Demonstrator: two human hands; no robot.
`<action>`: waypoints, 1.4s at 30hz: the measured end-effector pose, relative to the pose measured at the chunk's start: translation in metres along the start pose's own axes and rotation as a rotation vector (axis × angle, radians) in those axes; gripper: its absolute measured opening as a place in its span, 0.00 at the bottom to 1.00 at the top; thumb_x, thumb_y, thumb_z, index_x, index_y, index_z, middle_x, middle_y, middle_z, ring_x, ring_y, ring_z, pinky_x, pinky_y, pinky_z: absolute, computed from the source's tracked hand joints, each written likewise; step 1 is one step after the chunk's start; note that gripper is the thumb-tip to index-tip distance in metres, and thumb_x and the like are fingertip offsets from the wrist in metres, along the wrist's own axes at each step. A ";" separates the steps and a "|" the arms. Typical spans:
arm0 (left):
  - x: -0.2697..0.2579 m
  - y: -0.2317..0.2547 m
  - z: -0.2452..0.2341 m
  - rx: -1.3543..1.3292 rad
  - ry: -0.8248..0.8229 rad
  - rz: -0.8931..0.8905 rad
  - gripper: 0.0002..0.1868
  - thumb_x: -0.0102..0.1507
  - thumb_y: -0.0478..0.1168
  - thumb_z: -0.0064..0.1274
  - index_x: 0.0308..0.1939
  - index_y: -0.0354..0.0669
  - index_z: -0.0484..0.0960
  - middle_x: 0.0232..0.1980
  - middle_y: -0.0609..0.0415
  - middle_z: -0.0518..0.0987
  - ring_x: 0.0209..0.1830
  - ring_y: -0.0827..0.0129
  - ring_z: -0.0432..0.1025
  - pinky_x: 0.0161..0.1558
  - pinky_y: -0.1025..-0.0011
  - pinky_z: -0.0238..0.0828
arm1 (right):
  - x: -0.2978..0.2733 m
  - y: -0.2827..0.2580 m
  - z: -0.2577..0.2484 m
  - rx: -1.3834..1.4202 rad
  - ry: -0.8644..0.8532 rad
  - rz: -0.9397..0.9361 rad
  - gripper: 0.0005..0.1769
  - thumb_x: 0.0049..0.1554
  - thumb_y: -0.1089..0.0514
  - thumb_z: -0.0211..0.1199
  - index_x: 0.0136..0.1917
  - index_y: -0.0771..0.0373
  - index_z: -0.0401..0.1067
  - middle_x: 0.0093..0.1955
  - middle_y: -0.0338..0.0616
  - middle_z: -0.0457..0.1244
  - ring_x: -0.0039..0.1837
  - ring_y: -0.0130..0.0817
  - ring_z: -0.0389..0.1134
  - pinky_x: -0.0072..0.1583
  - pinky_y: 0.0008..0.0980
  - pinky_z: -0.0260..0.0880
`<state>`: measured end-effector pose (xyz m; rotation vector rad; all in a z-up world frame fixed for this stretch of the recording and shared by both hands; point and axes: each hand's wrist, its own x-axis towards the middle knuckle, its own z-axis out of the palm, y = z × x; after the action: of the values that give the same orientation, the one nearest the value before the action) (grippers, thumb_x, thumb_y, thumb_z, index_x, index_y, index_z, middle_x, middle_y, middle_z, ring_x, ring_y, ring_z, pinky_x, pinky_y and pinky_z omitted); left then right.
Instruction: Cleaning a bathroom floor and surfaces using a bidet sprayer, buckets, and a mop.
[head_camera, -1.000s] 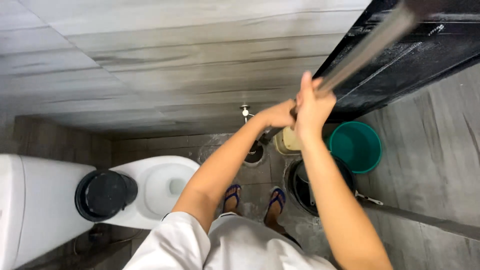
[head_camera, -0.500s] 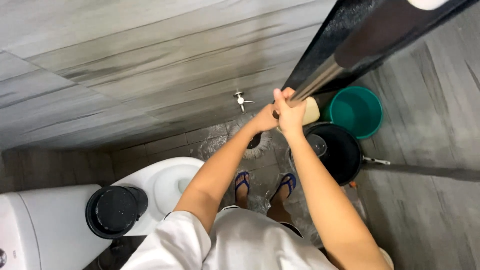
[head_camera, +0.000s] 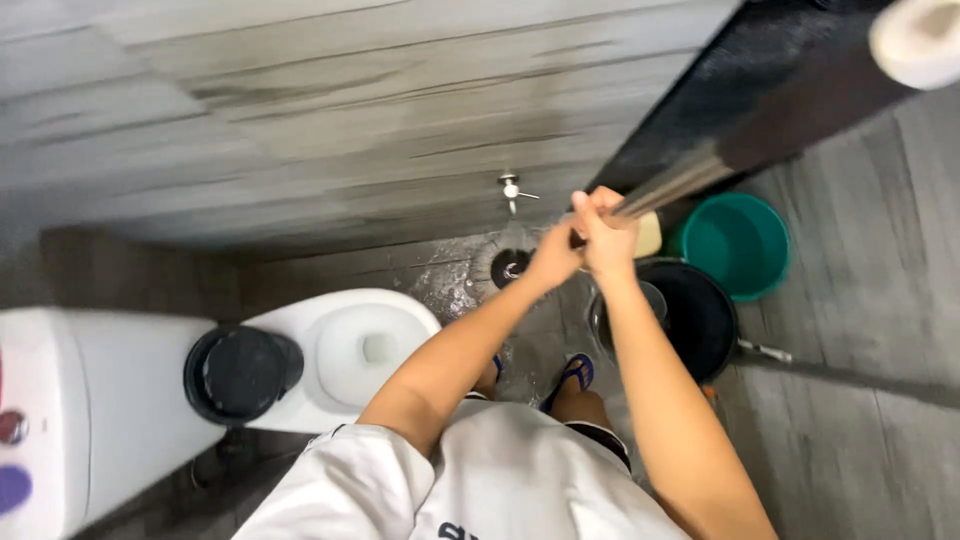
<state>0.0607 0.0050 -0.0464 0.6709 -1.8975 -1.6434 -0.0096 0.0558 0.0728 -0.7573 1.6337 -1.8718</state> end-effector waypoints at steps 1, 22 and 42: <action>0.001 0.010 -0.004 0.006 0.026 -0.002 0.19 0.54 0.33 0.61 0.49 0.35 0.78 0.44 0.44 0.84 0.46 0.61 0.78 0.49 0.65 0.73 | 0.002 -0.001 0.001 0.006 -0.026 0.001 0.21 0.61 0.59 0.67 0.31 0.59 0.62 0.28 0.31 0.57 0.32 0.19 0.54 0.36 0.23 0.52; 0.051 0.011 0.054 0.023 0.246 -0.011 0.23 0.48 0.38 0.66 0.48 0.42 0.82 0.39 0.47 0.84 0.40 0.57 0.80 0.44 0.64 0.73 | 0.077 -0.023 -0.065 0.216 -0.500 0.052 0.22 0.62 0.66 0.63 0.32 0.58 0.56 0.28 0.36 0.53 0.32 0.24 0.54 0.37 0.27 0.53; 0.053 0.009 0.108 0.247 0.483 -0.099 0.09 0.53 0.43 0.59 0.32 0.42 0.79 0.34 0.41 0.81 0.39 0.42 0.75 0.38 0.55 0.72 | 0.080 -0.056 -0.111 0.203 -0.705 0.029 0.21 0.64 0.70 0.57 0.31 0.62 0.56 0.28 0.38 0.52 0.32 0.27 0.53 0.43 0.31 0.61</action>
<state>-0.0520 0.0481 -0.0463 1.1615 -1.7359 -1.1675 -0.1470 0.0816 0.1215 -1.1278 0.9878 -1.4707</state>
